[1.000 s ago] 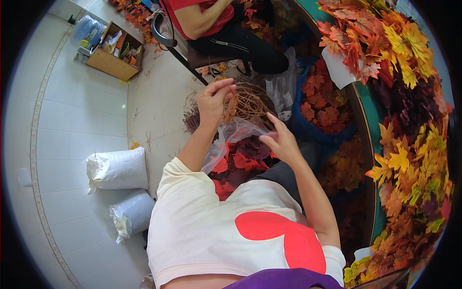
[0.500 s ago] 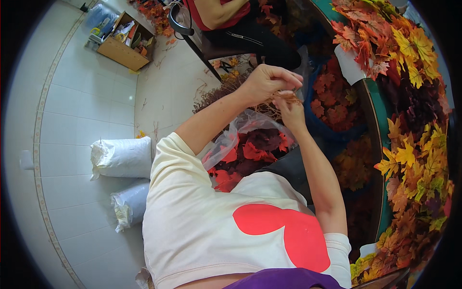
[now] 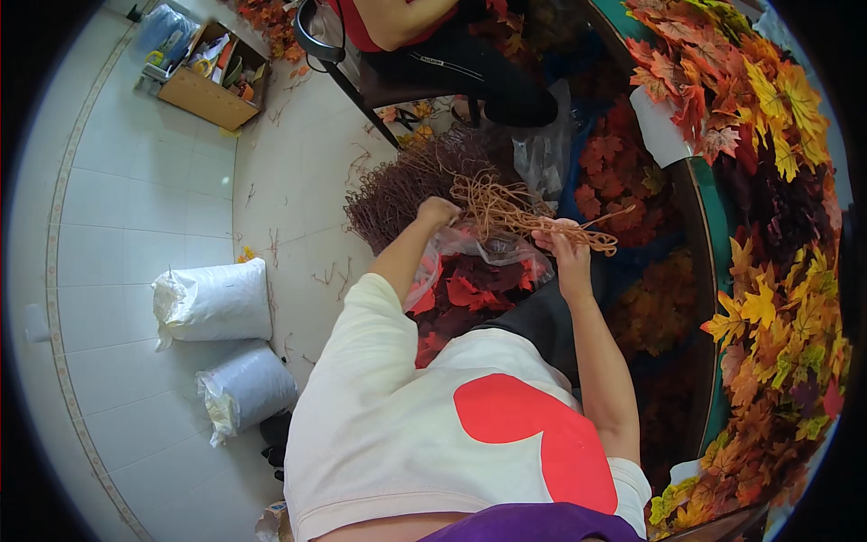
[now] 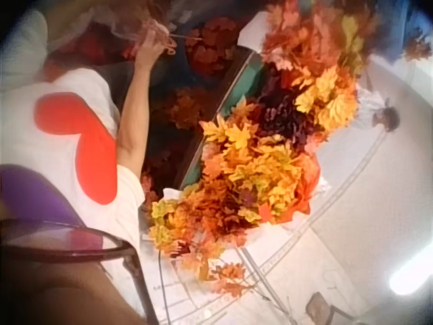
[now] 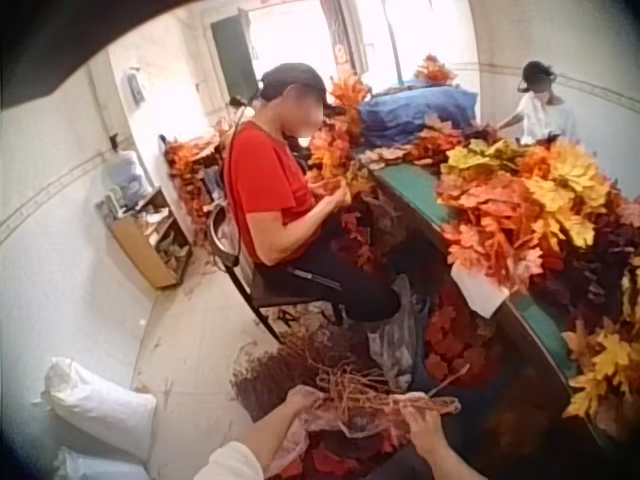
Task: Assembling artificial autumn leaves onto stems for garlands.
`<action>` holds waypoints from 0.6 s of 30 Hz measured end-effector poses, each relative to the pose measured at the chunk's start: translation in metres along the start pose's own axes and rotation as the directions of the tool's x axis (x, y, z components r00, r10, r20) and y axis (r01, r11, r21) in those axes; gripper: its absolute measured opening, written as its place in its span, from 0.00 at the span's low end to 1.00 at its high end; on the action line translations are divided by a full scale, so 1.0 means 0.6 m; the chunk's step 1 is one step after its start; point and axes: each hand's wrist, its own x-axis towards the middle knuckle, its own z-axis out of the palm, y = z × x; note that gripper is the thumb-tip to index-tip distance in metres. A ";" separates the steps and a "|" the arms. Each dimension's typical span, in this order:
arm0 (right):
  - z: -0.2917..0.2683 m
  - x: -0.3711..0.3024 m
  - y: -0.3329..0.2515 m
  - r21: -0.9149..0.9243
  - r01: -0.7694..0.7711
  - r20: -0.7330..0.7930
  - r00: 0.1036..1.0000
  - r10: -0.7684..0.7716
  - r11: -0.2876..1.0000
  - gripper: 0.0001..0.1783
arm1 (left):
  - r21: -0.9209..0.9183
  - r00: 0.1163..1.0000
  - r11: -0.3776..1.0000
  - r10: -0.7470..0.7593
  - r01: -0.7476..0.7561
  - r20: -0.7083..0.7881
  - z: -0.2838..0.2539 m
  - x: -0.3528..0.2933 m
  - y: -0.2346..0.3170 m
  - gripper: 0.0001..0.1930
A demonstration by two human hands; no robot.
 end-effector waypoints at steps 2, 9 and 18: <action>-0.010 0.003 0.007 0.008 -0.015 -0.020 1.000 0.015 1.000 0.08 | -0.585 0.988 0.799 -0.154 0.138 0.024 -0.039 -0.024 -0.010 0.08; -0.021 0.000 0.026 0.136 -0.045 -0.044 0.998 0.051 0.990 0.08 | -0.862 0.962 0.502 -0.262 0.065 -0.079 -0.177 -0.080 -0.189 0.08; 0.008 -0.022 0.018 0.014 0.017 0.024 1.000 -0.017 1.000 0.06 | 0.053 0.994 0.999 0.020 -0.014 -0.104 -0.014 -0.052 0.012 0.20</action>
